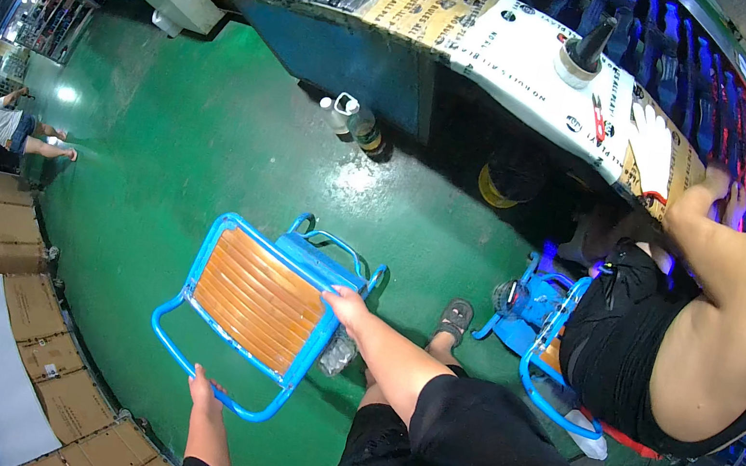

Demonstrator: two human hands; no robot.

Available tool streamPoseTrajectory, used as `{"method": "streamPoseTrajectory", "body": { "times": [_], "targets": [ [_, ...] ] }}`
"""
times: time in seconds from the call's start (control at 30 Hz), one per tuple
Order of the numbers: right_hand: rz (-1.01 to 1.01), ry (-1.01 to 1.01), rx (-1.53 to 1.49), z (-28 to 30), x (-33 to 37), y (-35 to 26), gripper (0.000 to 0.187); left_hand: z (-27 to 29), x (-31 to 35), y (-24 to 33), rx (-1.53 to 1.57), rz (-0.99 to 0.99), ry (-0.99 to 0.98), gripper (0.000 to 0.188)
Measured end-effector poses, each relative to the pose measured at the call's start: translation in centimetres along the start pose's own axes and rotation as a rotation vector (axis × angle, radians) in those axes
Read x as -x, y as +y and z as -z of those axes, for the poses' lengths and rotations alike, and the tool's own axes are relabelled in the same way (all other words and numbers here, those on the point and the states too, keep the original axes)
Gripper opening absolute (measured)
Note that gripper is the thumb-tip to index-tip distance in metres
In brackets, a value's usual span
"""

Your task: The person applies a liquid substance to the inner heel area of blue shoe soles using a brush. They pick up soles one at a time from a stack on the left, apply the substance from a small container on the table, and then place the soles back onto a conveyor belt.

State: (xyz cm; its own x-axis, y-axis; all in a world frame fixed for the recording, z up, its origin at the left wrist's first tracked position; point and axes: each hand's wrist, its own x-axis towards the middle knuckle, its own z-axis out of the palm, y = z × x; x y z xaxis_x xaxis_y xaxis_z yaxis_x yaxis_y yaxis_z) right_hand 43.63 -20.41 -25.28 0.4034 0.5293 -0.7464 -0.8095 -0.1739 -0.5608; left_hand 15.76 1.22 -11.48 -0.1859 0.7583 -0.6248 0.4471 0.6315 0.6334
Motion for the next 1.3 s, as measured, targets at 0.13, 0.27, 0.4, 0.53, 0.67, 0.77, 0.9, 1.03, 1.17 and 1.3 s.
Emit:
{"method": "streamPoseTrajectory", "body": {
  "times": [0.13,0.27,0.4,0.53,0.67,0.77,0.9,1.03,1.17,1.3],
  "targets": [
    [0.064,0.063,-0.051,4.5,3.2,-2.8,0.028,-3.5,3.5,-0.1,-0.022,-0.013,-0.026,0.033],
    [0.137,0.333,-0.036,12.9,4.9,-4.9,0.032,-11.3,10.1,-0.9,-0.038,-0.126,-0.112,0.030],
    [0.127,0.455,-0.022,19.2,8.5,-9.4,0.033,-18.3,16.5,-0.7,-0.066,-0.158,-0.180,0.026],
    [0.260,0.582,0.042,25.7,7.3,-13.1,0.034,-24.3,21.2,-2.0,-0.124,-0.175,-0.196,0.026],
    [0.253,0.597,0.078,29.4,7.1,-15.3,0.031,-27.8,23.2,-3.1,-0.147,-0.214,-0.128,0.025],
    [0.262,0.551,0.012,29.9,7.1,-14.9,0.029,-27.6,22.6,-3.2,-0.261,-0.256,-0.109,0.024],
    [0.198,0.611,0.110,30.1,6.7,-13.7,0.031,-27.2,22.7,-3.5,-0.284,-0.314,-0.054,0.024],
    [0.193,0.967,0.735,26.2,12.1,-16.1,0.049,-26.9,22.5,-3.4,-0.298,-0.300,-0.032,0.024],
    [0.227,0.830,0.775,24.7,20.4,-10.0,0.044,-26.9,17.8,-6.0,-0.385,-0.395,-0.031,0.032],
    [0.005,0.254,0.643,27.3,31.5,-1.3,0.030,-27.4,20.8,-3.7,-0.508,-0.423,-0.038,0.042]
  ]
}}
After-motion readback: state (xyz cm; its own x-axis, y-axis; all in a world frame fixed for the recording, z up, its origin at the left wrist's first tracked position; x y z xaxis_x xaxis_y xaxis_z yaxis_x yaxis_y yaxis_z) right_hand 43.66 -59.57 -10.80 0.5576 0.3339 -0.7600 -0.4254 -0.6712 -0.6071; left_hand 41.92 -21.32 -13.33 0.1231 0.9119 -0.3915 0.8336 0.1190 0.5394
